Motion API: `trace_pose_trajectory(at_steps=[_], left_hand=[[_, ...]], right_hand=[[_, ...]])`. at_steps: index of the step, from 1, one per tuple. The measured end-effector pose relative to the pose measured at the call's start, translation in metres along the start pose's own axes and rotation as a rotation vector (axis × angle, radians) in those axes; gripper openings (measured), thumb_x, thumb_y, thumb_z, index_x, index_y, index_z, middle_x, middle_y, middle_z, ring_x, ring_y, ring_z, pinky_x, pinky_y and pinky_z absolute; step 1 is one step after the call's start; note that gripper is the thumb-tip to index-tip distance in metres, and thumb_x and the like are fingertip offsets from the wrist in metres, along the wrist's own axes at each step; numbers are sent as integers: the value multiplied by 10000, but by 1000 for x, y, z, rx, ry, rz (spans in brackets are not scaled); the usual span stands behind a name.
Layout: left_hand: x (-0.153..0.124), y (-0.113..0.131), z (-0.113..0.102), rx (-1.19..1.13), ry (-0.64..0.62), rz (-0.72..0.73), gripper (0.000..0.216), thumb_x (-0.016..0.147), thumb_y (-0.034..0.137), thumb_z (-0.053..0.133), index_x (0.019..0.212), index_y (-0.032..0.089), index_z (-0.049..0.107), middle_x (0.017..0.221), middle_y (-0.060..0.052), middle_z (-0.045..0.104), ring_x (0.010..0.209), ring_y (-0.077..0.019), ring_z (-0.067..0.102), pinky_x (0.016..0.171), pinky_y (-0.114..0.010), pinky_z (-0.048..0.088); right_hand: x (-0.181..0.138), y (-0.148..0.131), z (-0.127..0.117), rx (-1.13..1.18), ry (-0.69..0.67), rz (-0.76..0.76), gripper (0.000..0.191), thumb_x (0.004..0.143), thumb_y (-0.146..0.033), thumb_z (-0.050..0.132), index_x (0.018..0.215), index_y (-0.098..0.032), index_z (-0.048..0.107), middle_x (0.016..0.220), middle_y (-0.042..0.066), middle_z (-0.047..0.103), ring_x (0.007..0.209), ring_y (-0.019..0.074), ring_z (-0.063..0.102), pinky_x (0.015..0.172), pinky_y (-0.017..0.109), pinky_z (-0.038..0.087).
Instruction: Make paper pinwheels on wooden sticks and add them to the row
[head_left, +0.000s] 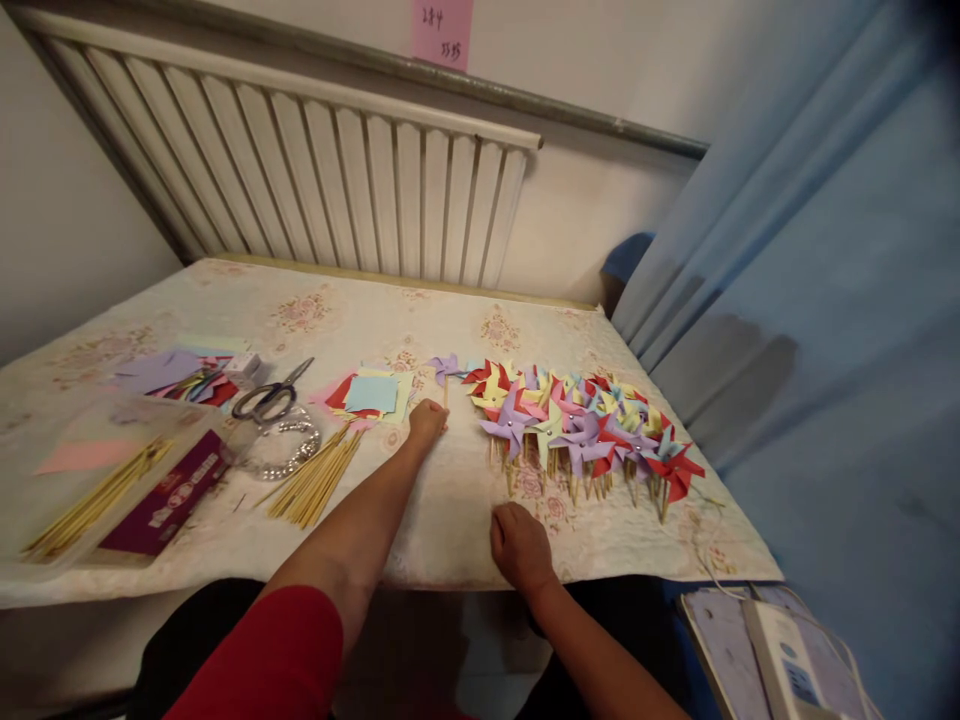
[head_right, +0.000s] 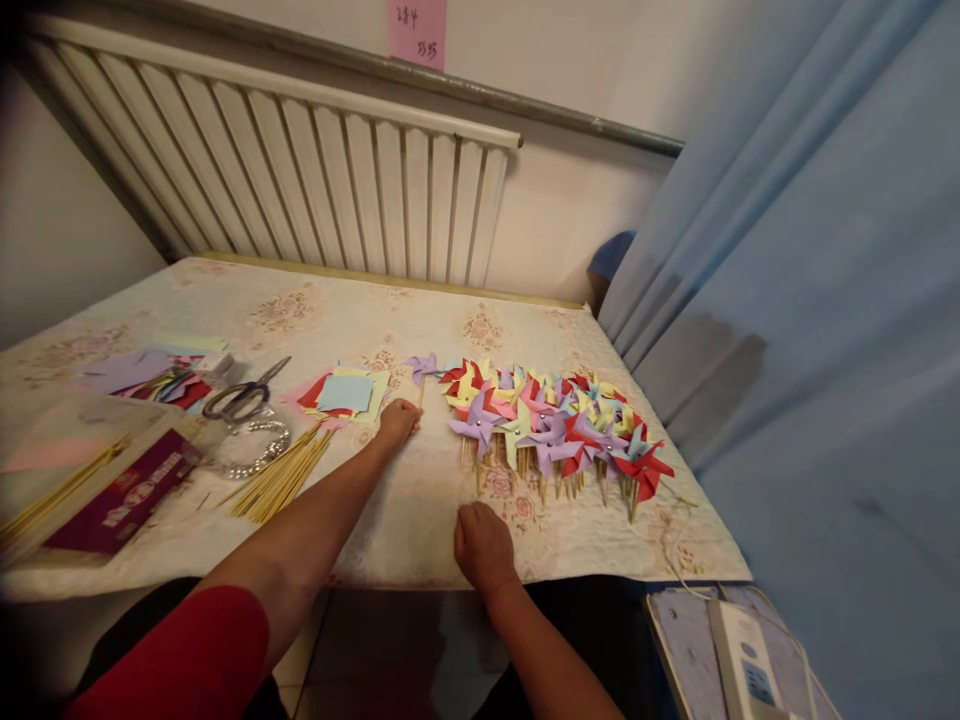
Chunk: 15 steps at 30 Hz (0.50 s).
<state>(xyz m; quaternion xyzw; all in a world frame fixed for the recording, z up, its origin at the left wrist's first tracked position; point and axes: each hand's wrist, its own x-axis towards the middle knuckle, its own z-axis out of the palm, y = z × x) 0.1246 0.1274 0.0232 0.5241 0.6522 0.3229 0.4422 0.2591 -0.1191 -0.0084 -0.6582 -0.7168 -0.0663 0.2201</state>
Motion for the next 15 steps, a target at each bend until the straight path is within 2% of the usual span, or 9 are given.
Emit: trace_pose_trajectory(at_steps=[7,15], left_hand=[[-14,-13,-1,-31,43,-6,16,816,200,518,831,198,514,656,11,585,519,-116,588,492,-204,414],[-64,-34,-18,4,-18,71,85,785,128,483,757,199,521,581,34,550,538,-116,578,551,-208,416]], right_hand=[[-1,2,1,-2,1,-9,144,879,-121,480,787,-208,548,766,33,581,765,176,517,689,286,326],[-2,2,-2,-11,-3,-7,156,887,-113,467,803,-195,569,763,32,581,760,169,525,688,274,331]])
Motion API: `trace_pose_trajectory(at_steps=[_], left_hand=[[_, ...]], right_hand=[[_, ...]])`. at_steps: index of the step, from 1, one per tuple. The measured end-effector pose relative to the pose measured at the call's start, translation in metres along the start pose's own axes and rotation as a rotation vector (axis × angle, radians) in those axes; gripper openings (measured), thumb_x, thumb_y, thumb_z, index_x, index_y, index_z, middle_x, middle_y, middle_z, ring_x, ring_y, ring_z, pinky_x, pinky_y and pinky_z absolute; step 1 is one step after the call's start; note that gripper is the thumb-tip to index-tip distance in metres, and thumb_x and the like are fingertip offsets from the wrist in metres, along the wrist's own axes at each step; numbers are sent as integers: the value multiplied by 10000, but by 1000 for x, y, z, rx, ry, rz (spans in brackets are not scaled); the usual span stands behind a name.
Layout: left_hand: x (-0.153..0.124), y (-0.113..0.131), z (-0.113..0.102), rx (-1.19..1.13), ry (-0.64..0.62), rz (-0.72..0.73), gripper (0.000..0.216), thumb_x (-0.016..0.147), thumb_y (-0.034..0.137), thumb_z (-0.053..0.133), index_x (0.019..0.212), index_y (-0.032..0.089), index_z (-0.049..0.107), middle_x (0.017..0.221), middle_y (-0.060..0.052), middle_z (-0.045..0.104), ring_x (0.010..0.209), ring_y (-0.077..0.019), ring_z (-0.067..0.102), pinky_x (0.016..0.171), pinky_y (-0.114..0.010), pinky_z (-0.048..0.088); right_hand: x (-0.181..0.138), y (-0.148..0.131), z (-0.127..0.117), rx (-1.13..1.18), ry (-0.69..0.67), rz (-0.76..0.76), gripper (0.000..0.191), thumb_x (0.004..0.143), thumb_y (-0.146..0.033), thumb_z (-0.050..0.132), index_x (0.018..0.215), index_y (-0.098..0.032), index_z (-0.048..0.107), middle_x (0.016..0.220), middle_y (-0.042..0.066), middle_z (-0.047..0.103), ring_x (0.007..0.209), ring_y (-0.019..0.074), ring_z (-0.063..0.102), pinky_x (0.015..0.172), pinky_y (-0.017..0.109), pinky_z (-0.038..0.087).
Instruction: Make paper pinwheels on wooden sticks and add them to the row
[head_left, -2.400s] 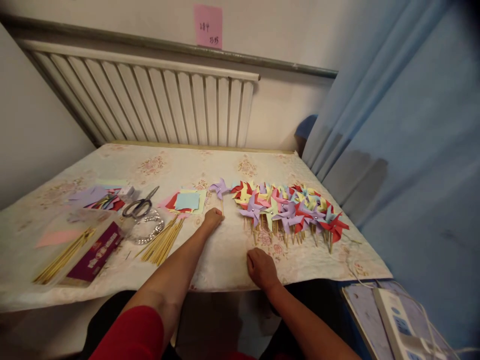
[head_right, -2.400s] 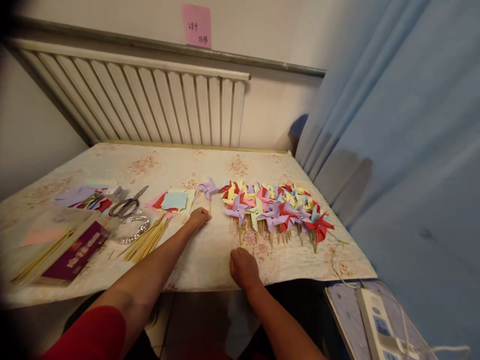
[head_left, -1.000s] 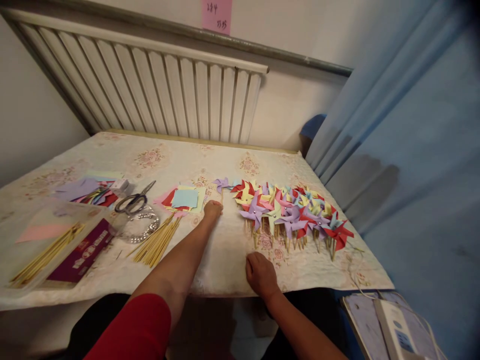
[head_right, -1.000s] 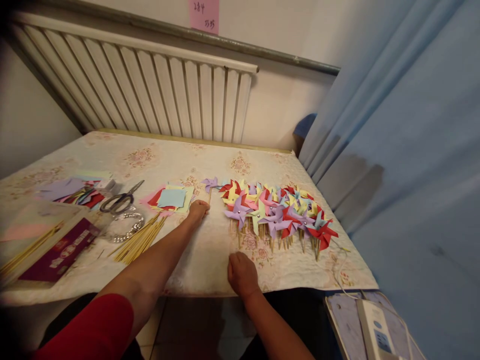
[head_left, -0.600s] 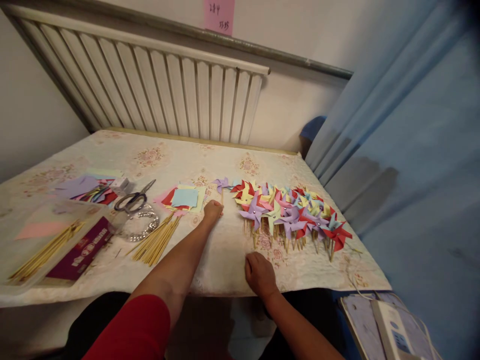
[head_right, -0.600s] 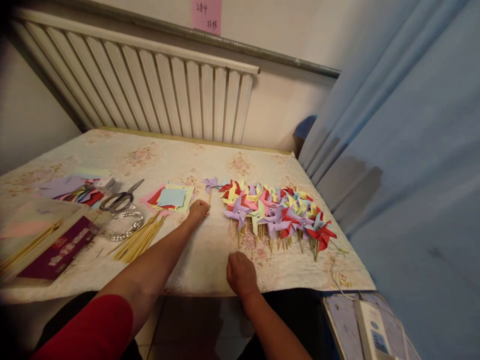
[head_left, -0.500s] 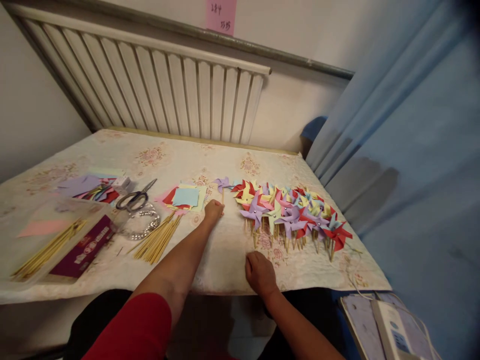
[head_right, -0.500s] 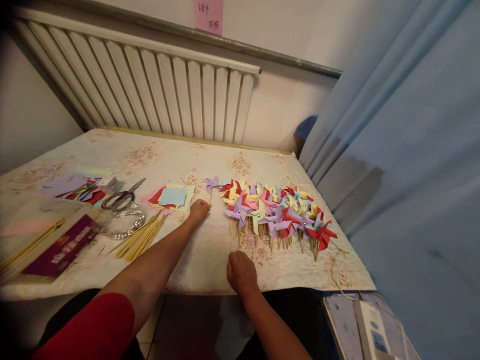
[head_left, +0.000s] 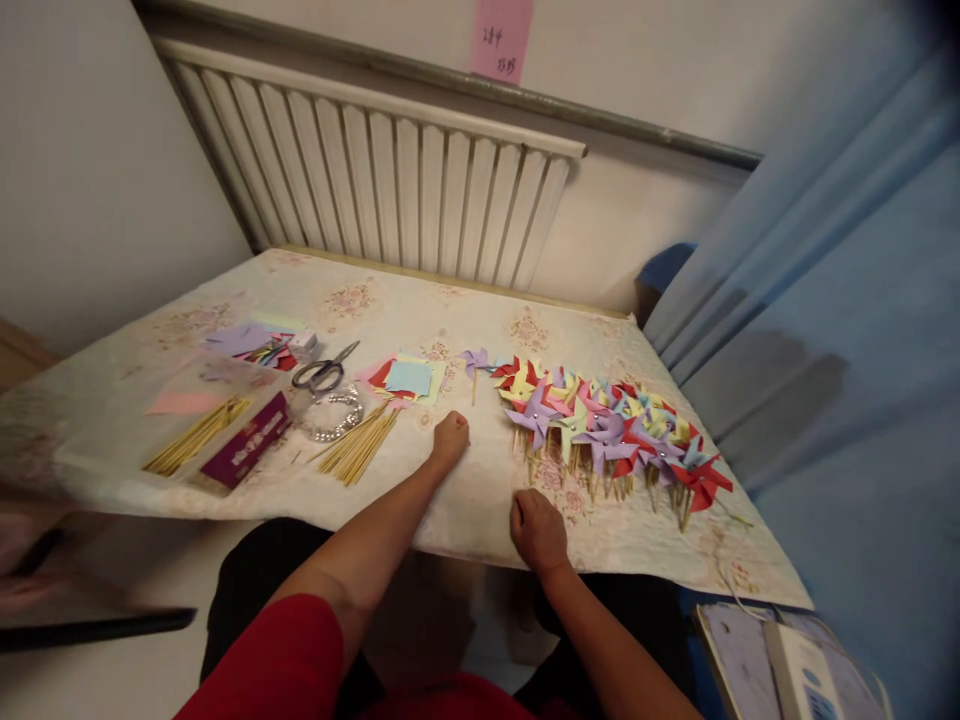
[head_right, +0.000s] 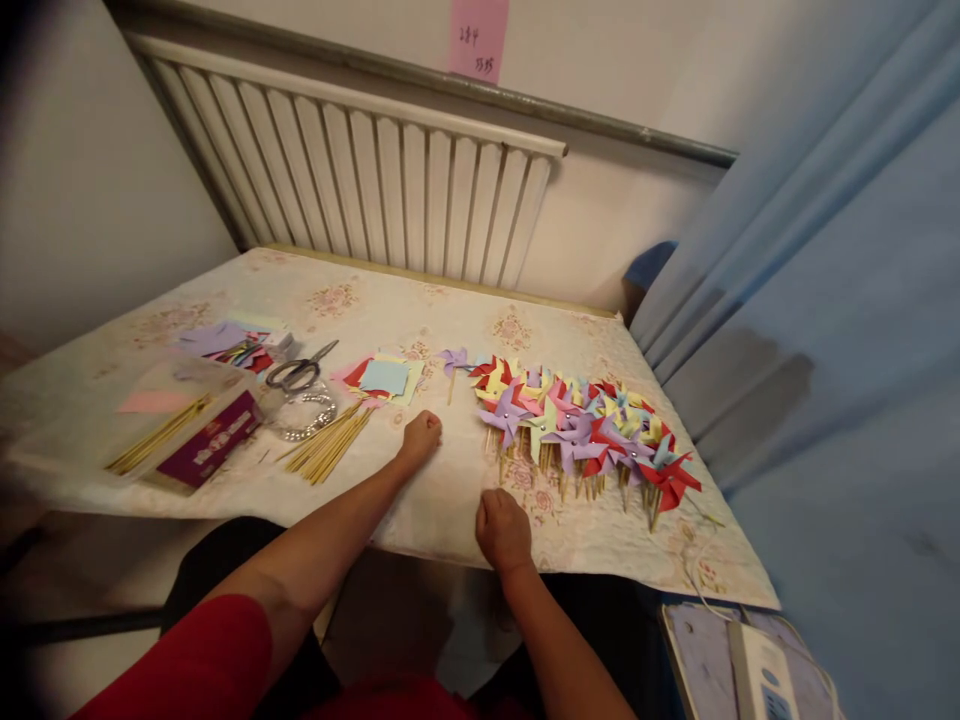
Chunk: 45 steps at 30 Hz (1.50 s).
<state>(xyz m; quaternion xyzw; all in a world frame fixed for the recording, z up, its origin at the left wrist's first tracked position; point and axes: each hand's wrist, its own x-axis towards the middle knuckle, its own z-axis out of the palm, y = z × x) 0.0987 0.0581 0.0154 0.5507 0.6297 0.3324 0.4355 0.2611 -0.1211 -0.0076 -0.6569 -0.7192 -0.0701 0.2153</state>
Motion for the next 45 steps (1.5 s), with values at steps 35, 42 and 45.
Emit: trace_pose_trajectory(at_steps=[35,42,45], left_hand=[[-45,-35,-51,-196,-486,32,25,765,150,552,760,169,537,571,39,533,495,-88,560,442,-158,397],[-44,-35,-50,-265,-526,2,38,756,129,537,754,167,537,548,35,532,493,-100,560,444,-171,405],[-45,-33,-51,-269,-533,-8,49,747,119,548,748,167,536,559,37,533,496,-98,559,451,-174,406]], right_hand=[[-6,4,0,2,-10,4,173,914,-197,439,928,-200,611,840,65,660,793,192,622,743,304,465],[-7,6,1,-25,4,-3,181,923,-210,438,938,-195,617,841,69,662,798,195,628,743,309,470],[-8,6,2,-25,9,1,189,920,-217,438,940,-198,625,846,72,668,793,197,632,741,313,474]])
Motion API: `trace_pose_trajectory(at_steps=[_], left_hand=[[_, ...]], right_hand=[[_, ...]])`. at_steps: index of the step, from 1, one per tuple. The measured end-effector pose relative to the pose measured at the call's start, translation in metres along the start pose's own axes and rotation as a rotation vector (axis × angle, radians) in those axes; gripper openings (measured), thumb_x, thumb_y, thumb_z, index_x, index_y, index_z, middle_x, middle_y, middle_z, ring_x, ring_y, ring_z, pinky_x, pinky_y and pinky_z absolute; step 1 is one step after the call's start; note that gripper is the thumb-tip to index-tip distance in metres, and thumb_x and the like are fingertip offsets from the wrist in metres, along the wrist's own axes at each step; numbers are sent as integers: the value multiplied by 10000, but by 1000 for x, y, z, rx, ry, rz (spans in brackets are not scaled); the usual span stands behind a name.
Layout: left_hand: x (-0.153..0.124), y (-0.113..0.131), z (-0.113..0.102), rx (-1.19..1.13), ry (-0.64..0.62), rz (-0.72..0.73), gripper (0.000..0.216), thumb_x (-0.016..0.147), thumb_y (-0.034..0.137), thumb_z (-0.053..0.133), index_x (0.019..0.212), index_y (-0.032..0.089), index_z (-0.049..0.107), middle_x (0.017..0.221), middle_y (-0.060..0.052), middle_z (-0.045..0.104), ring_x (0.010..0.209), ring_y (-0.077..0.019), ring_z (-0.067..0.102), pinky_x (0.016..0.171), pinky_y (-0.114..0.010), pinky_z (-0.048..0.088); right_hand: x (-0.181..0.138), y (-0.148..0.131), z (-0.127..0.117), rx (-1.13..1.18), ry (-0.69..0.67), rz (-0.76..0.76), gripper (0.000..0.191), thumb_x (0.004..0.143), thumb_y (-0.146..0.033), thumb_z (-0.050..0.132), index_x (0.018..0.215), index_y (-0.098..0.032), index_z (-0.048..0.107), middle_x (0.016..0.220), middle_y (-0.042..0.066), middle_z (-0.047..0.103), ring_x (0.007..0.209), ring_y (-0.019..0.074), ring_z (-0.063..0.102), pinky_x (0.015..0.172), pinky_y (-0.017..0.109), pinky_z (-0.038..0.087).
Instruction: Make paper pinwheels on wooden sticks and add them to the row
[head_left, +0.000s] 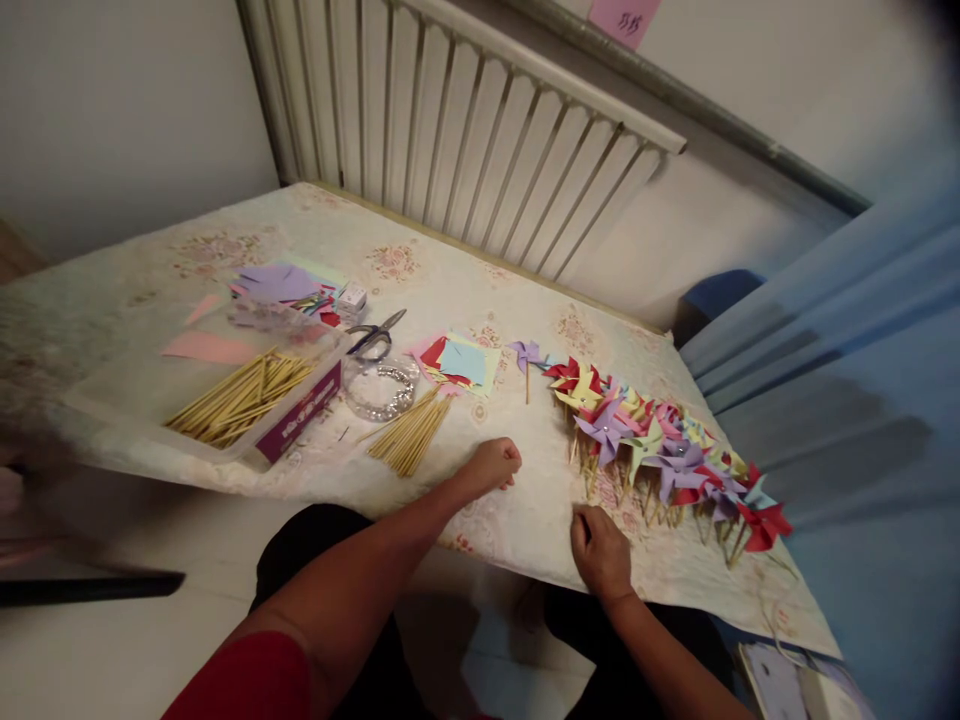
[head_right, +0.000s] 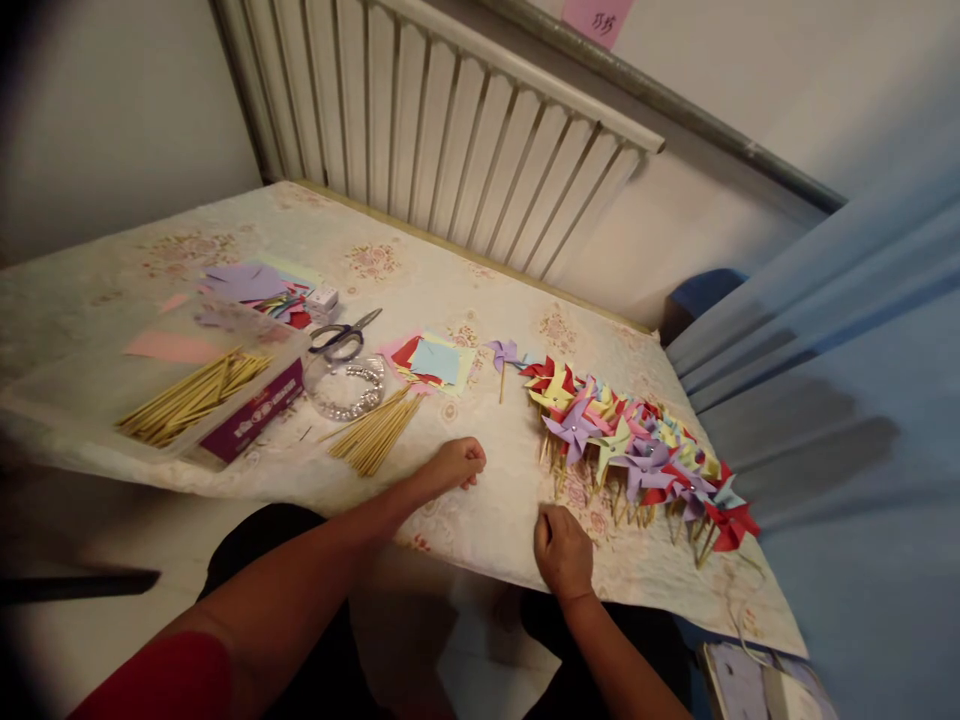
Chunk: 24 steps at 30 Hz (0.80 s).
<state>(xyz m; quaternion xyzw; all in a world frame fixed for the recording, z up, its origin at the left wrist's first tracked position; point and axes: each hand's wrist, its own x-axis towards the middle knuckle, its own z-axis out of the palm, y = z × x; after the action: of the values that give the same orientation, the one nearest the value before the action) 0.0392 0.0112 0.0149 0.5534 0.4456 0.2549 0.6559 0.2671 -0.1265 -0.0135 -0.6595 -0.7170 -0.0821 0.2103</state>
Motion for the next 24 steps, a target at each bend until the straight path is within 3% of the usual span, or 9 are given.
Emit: trace_pose_trajectory(at_steps=[6,9,13,17,24], left_hand=[[-4,9,-3,-19,4,-36,60,752,104,536,748,164,533,558,38,530,485,-88,540,454,-169,393],[-6,13,-6,-39,20,-24,57,752,104,527,749,160,534,607,33,547,481,-74,528,452,-167,382],[-8,18,-12,-66,15,6,48,758,117,512,758,159,536,655,21,571,484,-72,524,453,-175,383],[-10,21,-17,-42,25,9,43,763,131,507,758,162,536,670,8,574,494,-88,542,440,-186,374],[-10,14,-19,1,27,14,23,752,168,557,739,165,538,617,13,558,507,-100,540,465,-192,372]], right_hand=[[0,-1,1,18,17,49,198,916,-243,448,929,-194,640,858,80,690,795,205,644,745,315,476],[17,-9,0,105,7,115,219,913,-276,452,878,-190,651,788,57,689,687,180,624,670,290,456],[73,-36,-3,248,72,137,227,889,-296,469,811,-176,645,651,12,625,568,146,549,598,265,418],[150,-77,-4,338,116,69,206,875,-278,488,790,-172,645,706,22,657,631,149,570,637,263,424],[244,-134,28,298,-85,-135,150,849,-183,522,816,-161,666,734,19,663,679,150,574,681,264,420]])
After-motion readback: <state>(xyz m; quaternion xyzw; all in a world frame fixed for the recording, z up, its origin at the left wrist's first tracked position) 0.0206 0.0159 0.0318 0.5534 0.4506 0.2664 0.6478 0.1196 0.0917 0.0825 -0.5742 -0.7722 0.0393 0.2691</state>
